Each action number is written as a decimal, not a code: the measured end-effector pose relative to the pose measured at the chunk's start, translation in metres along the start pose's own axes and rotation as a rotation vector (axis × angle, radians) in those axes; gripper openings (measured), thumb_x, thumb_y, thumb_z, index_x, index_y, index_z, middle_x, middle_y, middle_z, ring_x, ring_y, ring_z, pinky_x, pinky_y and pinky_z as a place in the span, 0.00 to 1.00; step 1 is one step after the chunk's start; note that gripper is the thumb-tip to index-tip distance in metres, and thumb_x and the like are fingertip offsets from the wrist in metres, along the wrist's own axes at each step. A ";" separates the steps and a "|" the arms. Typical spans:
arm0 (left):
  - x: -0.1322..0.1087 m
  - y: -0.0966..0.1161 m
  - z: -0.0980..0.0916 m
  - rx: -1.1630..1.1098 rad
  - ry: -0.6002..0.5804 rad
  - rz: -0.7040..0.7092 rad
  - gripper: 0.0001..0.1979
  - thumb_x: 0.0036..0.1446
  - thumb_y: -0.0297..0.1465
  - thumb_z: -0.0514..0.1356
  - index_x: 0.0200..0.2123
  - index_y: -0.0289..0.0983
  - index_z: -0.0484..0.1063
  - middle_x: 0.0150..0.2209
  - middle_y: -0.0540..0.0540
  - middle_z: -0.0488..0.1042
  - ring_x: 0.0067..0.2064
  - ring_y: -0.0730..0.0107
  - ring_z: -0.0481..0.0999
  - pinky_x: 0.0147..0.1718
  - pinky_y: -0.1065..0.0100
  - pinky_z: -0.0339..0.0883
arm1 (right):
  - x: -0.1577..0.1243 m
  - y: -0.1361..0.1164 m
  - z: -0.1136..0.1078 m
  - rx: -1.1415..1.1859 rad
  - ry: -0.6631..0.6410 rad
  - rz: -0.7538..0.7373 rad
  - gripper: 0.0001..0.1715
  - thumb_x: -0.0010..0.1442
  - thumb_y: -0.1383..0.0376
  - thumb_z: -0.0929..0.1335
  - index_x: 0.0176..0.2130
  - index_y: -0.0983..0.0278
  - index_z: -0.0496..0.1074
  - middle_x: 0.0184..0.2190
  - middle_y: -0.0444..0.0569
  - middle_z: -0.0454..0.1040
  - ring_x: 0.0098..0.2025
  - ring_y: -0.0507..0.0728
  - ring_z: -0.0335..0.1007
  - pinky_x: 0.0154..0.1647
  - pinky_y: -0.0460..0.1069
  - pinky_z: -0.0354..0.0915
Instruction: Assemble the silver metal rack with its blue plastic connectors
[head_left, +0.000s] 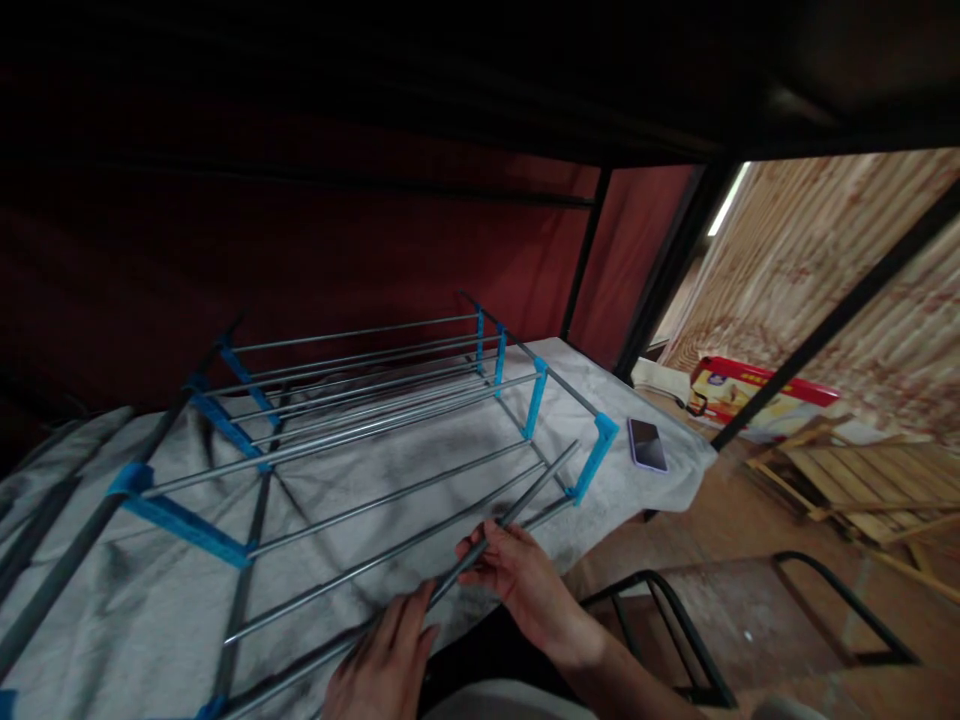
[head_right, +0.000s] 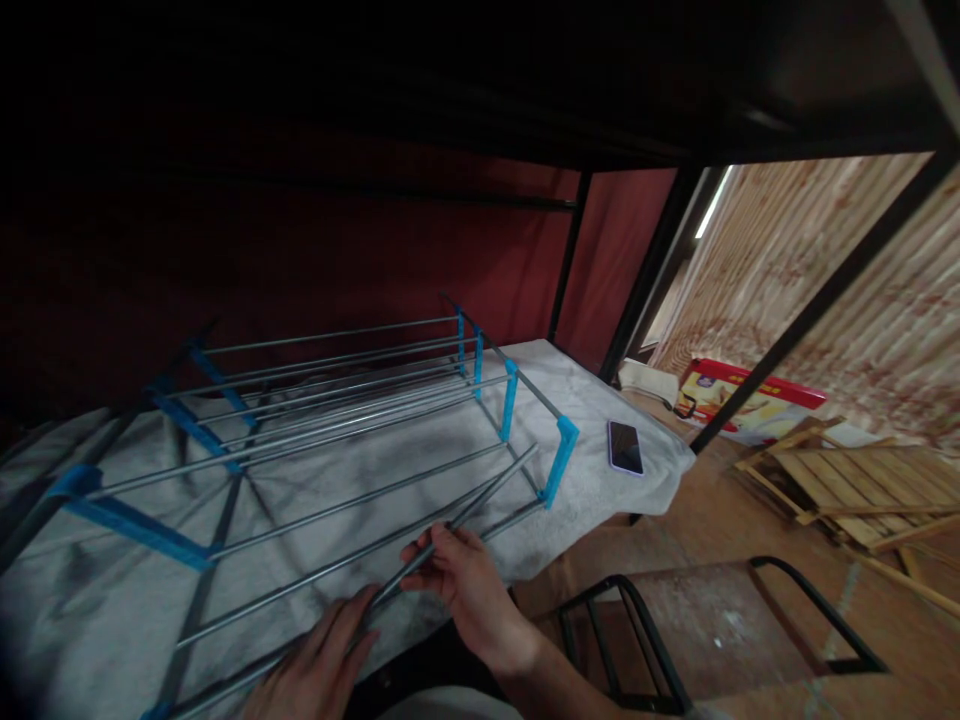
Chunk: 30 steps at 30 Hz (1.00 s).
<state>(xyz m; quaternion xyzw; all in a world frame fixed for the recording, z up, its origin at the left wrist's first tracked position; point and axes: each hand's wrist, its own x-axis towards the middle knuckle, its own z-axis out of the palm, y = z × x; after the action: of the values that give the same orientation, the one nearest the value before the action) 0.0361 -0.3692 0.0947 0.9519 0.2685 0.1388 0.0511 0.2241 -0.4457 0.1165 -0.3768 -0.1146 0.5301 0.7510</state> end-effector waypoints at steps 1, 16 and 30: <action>0.014 0.009 0.005 -0.007 0.007 0.038 0.21 0.67 0.28 0.49 0.59 0.42 0.71 0.50 0.43 0.80 0.41 0.67 0.83 0.35 0.72 0.76 | -0.003 -0.002 0.000 -0.016 -0.010 -0.008 0.21 0.54 0.50 0.76 0.36 0.66 0.77 0.35 0.49 0.78 0.39 0.55 0.75 0.40 0.49 0.73; 0.084 0.045 0.004 0.163 0.139 0.094 0.24 0.63 0.19 0.52 0.56 0.42 0.74 0.44 0.44 0.80 0.38 0.66 0.80 0.38 0.68 0.72 | -0.007 -0.115 -0.114 -0.657 0.777 -0.841 0.23 0.58 0.50 0.70 0.49 0.59 0.73 0.50 0.48 0.73 0.53 0.58 0.67 0.59 0.55 0.61; 0.100 0.028 -0.011 0.146 0.100 0.124 0.22 0.65 0.23 0.50 0.56 0.42 0.75 0.43 0.45 0.81 0.36 0.68 0.82 0.35 0.69 0.72 | 0.036 -0.138 -0.139 -0.613 0.566 -0.708 0.29 0.61 0.47 0.68 0.53 0.61 0.77 0.56 0.51 0.76 0.61 0.63 0.69 0.68 0.62 0.58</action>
<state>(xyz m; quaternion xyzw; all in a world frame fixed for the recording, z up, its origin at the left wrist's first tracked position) 0.1285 -0.3403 0.1338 0.9597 0.2206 0.1694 -0.0405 0.4157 -0.4971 0.1074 -0.6447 -0.1771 0.0651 0.7408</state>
